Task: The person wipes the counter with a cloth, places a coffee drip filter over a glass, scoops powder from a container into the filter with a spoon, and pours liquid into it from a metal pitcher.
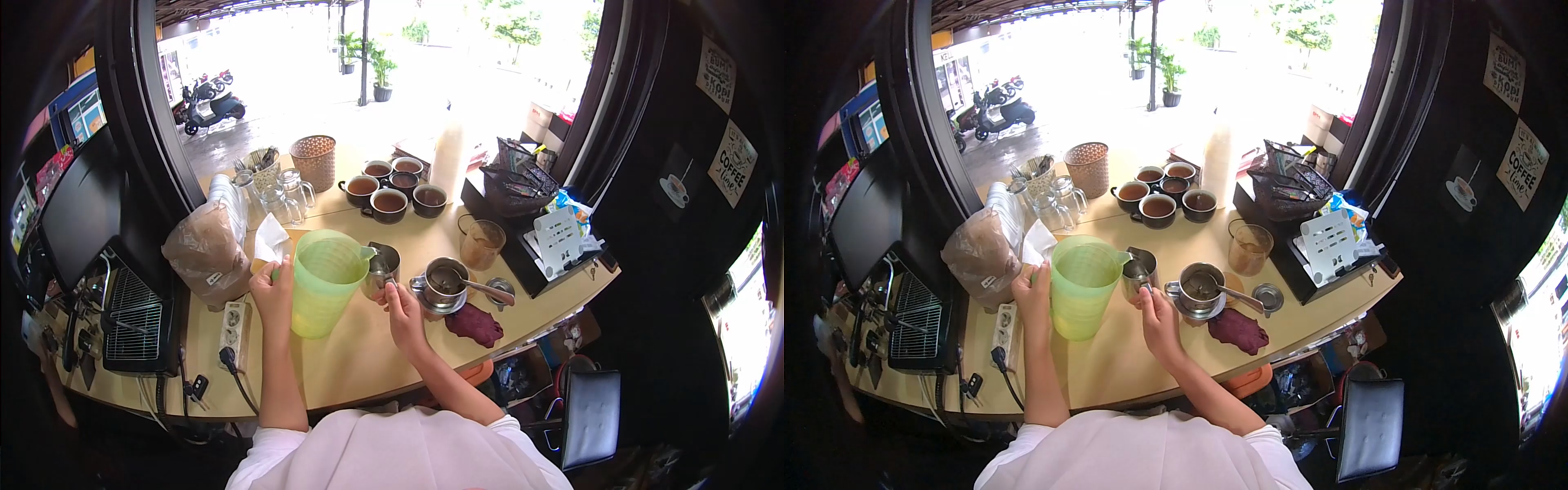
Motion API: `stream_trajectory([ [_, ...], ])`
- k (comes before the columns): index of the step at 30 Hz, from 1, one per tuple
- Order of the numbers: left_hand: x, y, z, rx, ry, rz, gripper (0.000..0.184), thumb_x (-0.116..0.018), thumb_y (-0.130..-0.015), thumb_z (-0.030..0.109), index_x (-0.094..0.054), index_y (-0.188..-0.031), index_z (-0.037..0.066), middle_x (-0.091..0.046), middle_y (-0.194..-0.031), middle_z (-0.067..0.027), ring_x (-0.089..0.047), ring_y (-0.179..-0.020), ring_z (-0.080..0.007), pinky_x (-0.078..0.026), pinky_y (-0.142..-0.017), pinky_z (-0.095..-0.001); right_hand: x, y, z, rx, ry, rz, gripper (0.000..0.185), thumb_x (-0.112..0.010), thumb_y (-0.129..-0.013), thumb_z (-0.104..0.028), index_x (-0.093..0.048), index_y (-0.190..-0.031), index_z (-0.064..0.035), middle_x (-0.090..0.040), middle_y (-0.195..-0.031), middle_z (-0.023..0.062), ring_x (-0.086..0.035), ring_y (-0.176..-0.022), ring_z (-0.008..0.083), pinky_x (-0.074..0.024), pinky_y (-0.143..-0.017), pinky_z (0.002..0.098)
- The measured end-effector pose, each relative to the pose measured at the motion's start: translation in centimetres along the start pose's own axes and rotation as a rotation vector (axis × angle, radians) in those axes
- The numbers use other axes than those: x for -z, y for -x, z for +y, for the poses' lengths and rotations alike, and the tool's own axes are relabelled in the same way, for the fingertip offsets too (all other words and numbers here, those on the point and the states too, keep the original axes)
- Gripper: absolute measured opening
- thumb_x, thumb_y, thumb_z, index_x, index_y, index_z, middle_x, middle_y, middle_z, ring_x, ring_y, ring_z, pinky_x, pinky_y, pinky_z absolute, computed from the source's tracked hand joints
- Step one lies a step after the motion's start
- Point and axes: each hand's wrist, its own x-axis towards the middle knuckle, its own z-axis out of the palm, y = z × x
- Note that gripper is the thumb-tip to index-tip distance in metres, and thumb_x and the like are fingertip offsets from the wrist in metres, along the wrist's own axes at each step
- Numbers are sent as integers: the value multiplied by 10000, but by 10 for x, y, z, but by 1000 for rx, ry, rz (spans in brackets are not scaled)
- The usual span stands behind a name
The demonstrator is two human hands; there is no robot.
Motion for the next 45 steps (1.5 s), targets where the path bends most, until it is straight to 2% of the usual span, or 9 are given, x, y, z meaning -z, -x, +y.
stream_trajectory([
  [16,0,1,-2,17,5,17,420,-626,-904,133,-375,-573,77,-297,-564,113,-234,-531,2,-142,-462,-251,3,1,-1,-34,-31,-1,370,-434,-1029,-297,-636,-877,-27,-616,-819,8,-552,-781,87,-440,-708,252],
  [19,1,1,6,-46,-71,33,414,-626,-903,125,-380,-576,70,-302,-565,113,-235,-535,0,-145,-466,-250,2,0,0,-41,-35,2,367,-434,-1030,-296,-635,-877,-30,-614,-815,3,-550,-785,83,-439,-711,250],
  [23,2,3,8,-27,2,19,403,-630,-899,119,-390,-579,68,-309,-570,110,-240,-536,-1,-150,-467,-249,3,-1,5,-35,-32,-1,364,-436,-1029,-299,-634,-879,-33,-620,-820,3,-549,-788,77,-438,-712,248],
  [45,0,7,8,-10,-10,-7,413,-622,-911,117,-382,-577,84,-286,-571,116,-218,-523,9,-127,-457,-246,4,1,2,-38,-35,-19,364,-432,-1031,-304,-634,-891,-36,-634,-842,5,-542,-795,79,-436,-717,248],
])
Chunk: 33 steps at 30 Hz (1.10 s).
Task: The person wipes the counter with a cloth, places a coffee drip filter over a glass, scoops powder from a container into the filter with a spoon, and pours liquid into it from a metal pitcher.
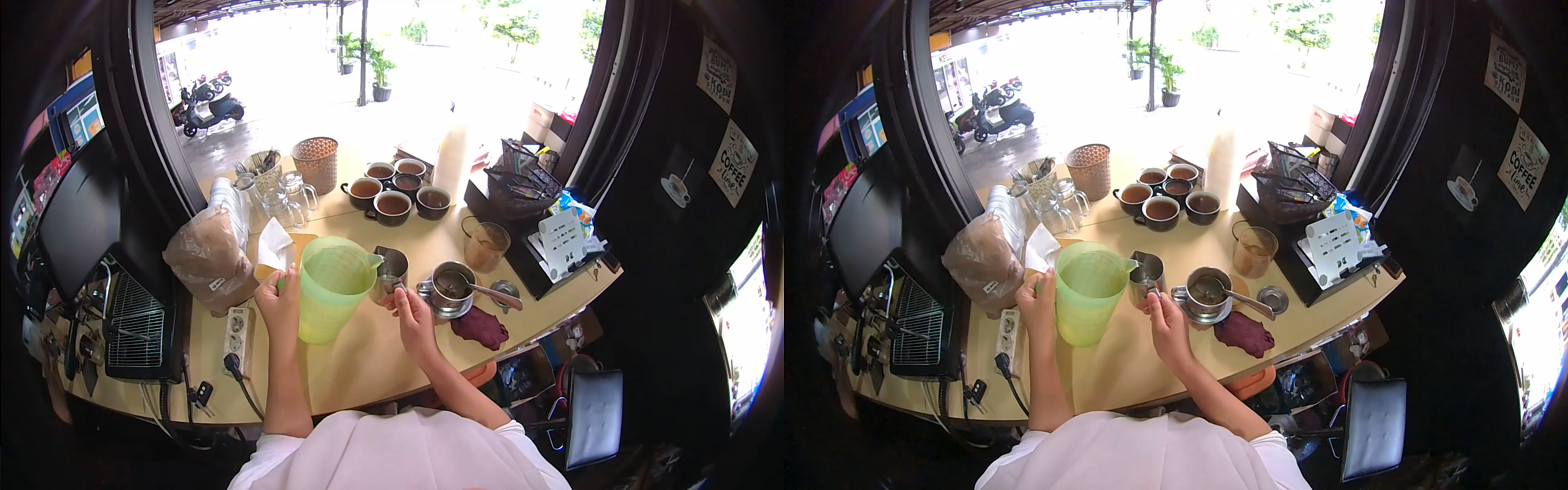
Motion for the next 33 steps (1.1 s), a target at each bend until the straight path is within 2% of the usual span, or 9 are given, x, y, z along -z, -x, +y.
stream_trajectory([
  [16,0,0,-2,-57,-11,-10,418,-621,-911,125,-370,-580,85,-279,-573,111,-215,-519,6,-134,-448,-247,0,2,-2,7,2,-8,364,-434,-1031,-291,-634,-886,-23,-624,-839,8,-541,-798,82,-436,-715,248],
  [33,-2,1,0,-23,-14,-20,418,-615,-916,122,-365,-582,94,-275,-582,111,-216,-528,8,-130,-450,-240,3,3,-2,3,-7,-16,359,-429,-1032,-299,-625,-897,-31,-630,-848,8,-540,-798,80,-436,-712,246],
])
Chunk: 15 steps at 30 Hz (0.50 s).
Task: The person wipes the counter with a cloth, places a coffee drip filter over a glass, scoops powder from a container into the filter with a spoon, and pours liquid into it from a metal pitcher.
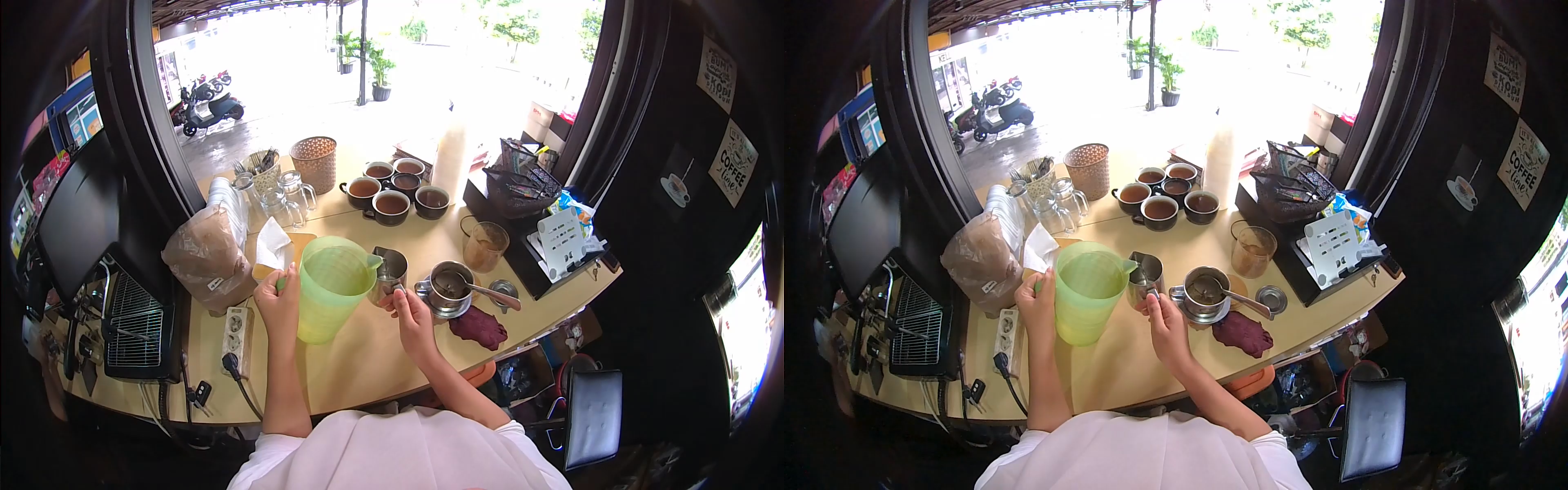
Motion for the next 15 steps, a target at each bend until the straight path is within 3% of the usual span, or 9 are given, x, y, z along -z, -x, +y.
stream_trajectory([
  [15,-2,2,3,-11,-24,-4,397,-620,-914,128,-395,-591,69,-274,-583,106,-215,-531,5,-131,-457,-241,0,5,-3,5,-62,36,338,-459,-1023,-271,-638,-901,-12,-600,-795,8,-508,-744,74,-411,-670,237],
])
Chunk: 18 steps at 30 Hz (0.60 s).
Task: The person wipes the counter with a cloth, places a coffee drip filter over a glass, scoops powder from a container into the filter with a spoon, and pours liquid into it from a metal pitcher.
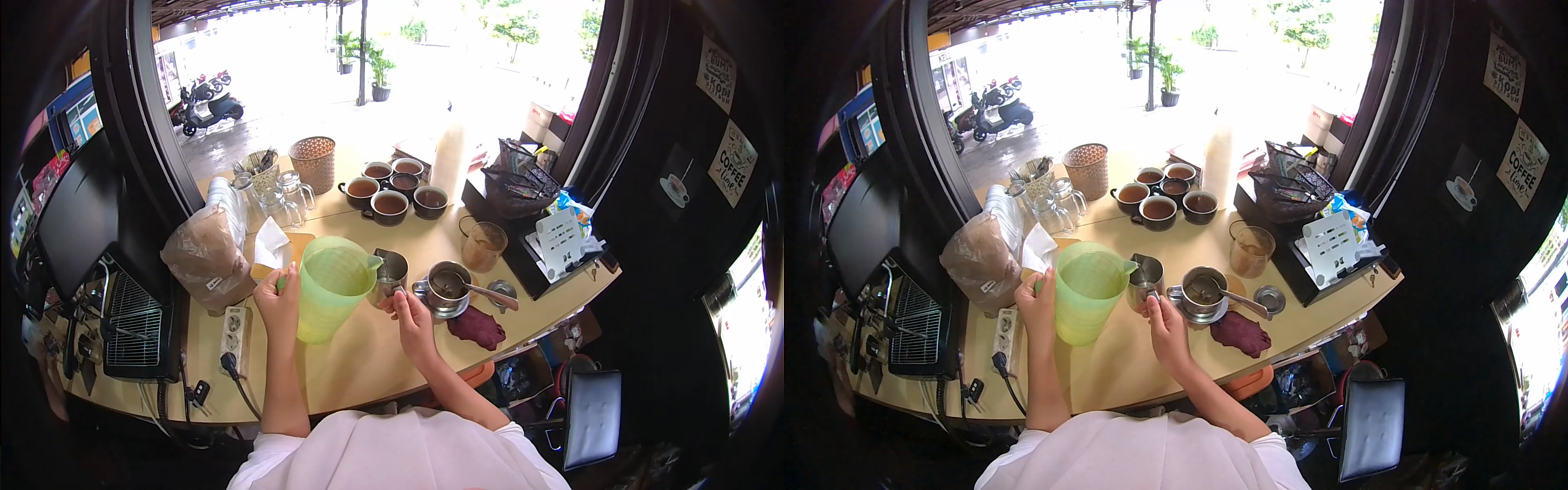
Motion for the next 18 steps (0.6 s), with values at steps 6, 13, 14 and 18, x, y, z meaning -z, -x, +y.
stream_trajectory([
  [6,-2,0,0,-2,-11,0,413,-626,-911,134,-382,-582,78,-262,-577,108,-208,-521,8,-121,-451,-238,1,1,1,-6,-6,10,343,-462,-1021,-278,-640,-898,-12,-599,-782,9,-507,-739,75,-411,-666,238],
  [13,-3,1,4,-2,-12,-3,423,-626,-912,136,-372,-578,84,-258,-576,110,-211,-520,10,-124,-451,-235,3,1,3,-17,-1,7,350,-460,-1021,-286,-644,-905,-11,-625,-809,15,-514,-749,80,-418,-676,241],
  [14,-3,1,4,-1,-13,-4,421,-627,-912,136,-375,-579,83,-259,-576,110,-213,-520,10,-125,-452,-234,3,1,4,-18,9,-1,353,-451,-1024,-296,-639,-907,-21,-635,-832,15,-526,-771,80,-425,-692,241],
  [18,-3,1,5,-9,-10,-2,393,-633,-908,133,-413,-588,72,-274,-573,111,-219,-517,11,-132,-451,-232,4,1,5,-26,20,-17,359,-433,-1029,-317,-632,-915,-40,-657,-877,14,-550,-815,81,-438,-725,241],
])
